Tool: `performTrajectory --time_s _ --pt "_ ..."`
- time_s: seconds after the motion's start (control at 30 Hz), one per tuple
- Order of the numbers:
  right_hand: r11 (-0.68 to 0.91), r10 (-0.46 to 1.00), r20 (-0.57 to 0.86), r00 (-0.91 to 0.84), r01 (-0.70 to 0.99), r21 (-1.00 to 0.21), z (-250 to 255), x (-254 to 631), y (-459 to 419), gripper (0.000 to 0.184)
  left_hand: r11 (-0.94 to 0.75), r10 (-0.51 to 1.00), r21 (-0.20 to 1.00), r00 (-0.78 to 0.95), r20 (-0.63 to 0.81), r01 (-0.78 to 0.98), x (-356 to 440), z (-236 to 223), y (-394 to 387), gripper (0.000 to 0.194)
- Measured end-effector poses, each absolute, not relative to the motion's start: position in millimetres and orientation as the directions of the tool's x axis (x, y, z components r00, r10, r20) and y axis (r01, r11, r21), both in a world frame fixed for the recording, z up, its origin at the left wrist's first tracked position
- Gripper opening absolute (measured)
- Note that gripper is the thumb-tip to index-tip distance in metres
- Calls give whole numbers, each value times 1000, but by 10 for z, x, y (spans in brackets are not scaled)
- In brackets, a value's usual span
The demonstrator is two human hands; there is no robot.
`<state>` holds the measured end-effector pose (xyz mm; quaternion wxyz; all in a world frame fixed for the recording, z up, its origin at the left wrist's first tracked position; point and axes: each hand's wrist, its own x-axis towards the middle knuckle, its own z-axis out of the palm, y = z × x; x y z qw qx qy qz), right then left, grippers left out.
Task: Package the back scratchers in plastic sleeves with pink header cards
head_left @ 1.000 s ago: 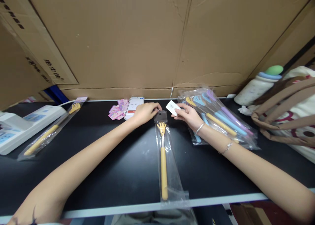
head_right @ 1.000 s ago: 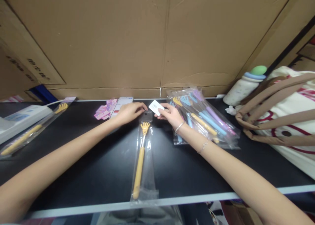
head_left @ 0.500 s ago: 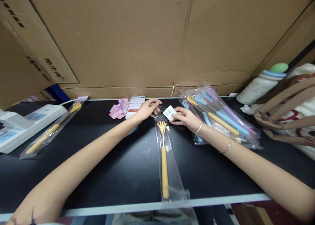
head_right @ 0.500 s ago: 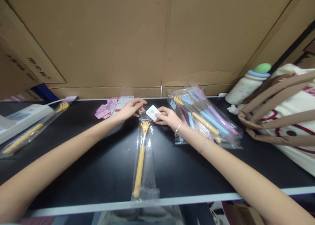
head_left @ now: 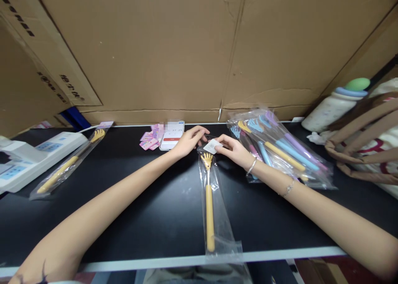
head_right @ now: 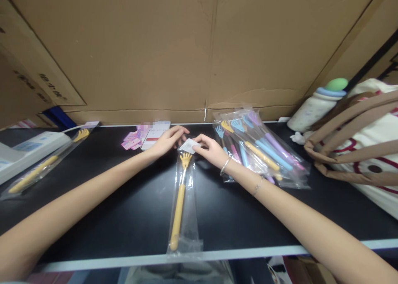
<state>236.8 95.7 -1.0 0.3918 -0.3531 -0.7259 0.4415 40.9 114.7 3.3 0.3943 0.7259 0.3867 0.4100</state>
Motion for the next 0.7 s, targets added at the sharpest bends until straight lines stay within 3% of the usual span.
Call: performTrajectory --time_s 0.1,0.4,0.7 --pt "417 858 305 -414 213 -884 5 2360 933 18 -411 878 887 352 324 210 427 -13 1150 29" --pt "413 859 276 -431 266 -871 -17 2350 940 19 -402 891 891 315 328 209 441 -100 1148 28" --pt "421 854 270 -444 288 -860 8 2340 937 19 -382 882 920 335 333 91 479 -100 1082 29"
